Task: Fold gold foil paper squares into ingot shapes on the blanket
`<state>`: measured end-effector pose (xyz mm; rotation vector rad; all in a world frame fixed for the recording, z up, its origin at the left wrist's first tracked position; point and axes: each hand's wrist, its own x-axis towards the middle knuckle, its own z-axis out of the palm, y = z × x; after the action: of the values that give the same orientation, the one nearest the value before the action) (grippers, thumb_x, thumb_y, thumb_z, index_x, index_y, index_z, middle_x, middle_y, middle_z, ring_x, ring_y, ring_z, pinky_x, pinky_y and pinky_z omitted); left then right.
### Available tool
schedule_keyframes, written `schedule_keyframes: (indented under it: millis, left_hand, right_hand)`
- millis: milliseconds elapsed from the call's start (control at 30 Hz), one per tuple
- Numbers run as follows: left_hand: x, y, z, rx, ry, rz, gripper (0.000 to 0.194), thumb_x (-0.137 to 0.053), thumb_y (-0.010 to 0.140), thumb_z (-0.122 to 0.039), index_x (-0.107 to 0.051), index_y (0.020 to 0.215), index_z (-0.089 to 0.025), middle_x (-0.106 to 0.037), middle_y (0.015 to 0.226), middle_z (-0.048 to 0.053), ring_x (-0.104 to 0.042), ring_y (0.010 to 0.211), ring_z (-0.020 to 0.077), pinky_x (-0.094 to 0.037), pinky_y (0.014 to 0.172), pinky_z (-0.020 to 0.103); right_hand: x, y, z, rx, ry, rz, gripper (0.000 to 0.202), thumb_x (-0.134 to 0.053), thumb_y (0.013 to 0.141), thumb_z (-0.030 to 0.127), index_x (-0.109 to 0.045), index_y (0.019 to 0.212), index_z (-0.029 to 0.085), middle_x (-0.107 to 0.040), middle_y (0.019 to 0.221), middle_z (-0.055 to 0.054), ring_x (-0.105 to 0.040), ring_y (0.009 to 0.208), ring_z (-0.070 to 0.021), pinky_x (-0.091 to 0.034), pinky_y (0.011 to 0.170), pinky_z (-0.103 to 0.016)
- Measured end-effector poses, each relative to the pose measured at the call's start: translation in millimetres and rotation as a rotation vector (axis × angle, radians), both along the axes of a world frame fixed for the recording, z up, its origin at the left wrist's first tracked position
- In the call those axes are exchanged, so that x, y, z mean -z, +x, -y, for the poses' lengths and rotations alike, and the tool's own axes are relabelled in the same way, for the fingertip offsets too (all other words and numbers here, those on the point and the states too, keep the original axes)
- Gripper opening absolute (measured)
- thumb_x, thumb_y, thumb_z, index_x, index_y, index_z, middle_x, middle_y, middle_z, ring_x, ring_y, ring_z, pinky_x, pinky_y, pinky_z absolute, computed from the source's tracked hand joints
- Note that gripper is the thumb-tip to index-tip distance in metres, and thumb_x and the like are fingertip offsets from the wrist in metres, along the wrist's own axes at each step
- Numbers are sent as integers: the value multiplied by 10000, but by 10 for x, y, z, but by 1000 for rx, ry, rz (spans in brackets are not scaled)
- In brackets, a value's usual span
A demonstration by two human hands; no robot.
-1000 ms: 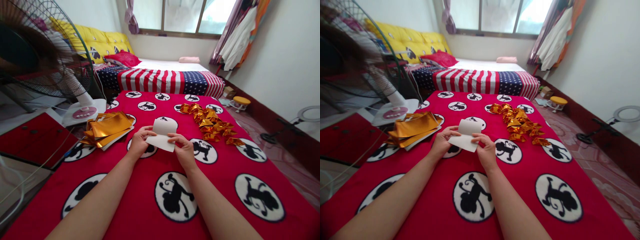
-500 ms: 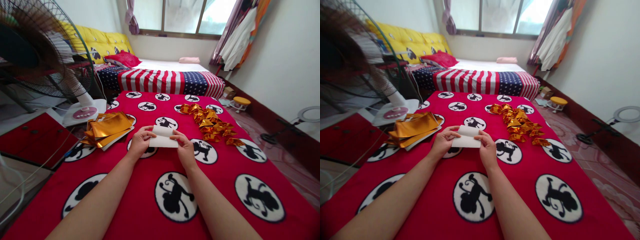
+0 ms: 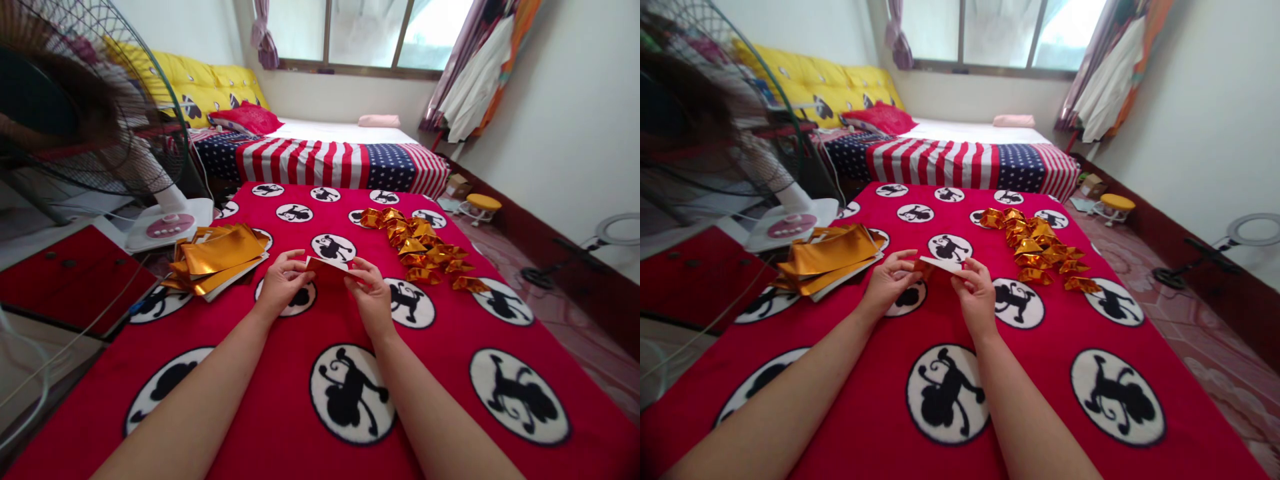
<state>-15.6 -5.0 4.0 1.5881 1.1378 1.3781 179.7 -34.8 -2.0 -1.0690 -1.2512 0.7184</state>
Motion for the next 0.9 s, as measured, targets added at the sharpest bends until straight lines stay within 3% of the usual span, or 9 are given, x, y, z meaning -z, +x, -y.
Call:
schedule_keyframes:
  millis: [100,167,300,400,600,767,900]
  left_hand:
    - [-39,-5,28,-87,100,-197,82,-709,712,-222,-747,778,-192,-583,1233,86,-606,1069,234,-567,730,293]
    - [-59,-8,44,-116,158,-286,123,-656,714,-138,-749,756,-206,-627,1114,64,-613,1008,205,-547,778,298]
    - [-56,-16,55,-55,201,-301,187,-589,738,-94,-740,762,-201,-681,903,43,-630,862,176,-524,776,298]
    - [-29,-33,44,14,194,-364,215,-569,727,-73,-736,781,-197,-705,846,43,-633,807,179,-509,720,292]
    - [-11,-66,30,185,245,-513,197,-669,687,-111,-755,836,-208,-719,911,54,-638,863,199,-509,803,338]
    - [6,-72,33,207,330,-590,317,-676,624,-42,-773,843,-250,-669,1217,46,-549,1170,263,-443,1015,433]
    - [17,-68,43,263,314,-556,317,-641,642,-12,-756,840,-230,-721,1103,43,-607,1109,234,-463,995,407]
  right_hand:
    - [-38,14,37,-5,43,82,114,-651,771,215,-749,823,240,-598,1149,-74,-586,1101,-224,-537,814,-328]
    - [-60,21,61,-7,67,140,182,-620,734,133,-751,804,239,-604,1110,-64,-588,1082,-221,-525,848,-340]
    - [-74,28,84,-11,86,238,259,-592,689,70,-746,801,245,-616,1106,-51,-577,1093,-226,-480,947,-382]
    - [-61,37,82,-46,64,299,262,-576,675,47,-736,762,234,-638,1073,-51,-589,1060,-225,-474,933,-377]
    - [-47,63,80,-234,11,459,412,-467,567,-46,-720,753,221,-689,939,-21,-630,907,-188,-484,828,-313]
    - [9,94,59,-195,-6,501,428,-490,568,-41,-731,786,238,-700,1079,-28,-634,1008,-209,-487,890,-335]
    - [37,114,46,-175,-30,488,457,-483,560,-50,-740,810,234,-702,1132,-42,-626,1095,-221,-472,970,-356]
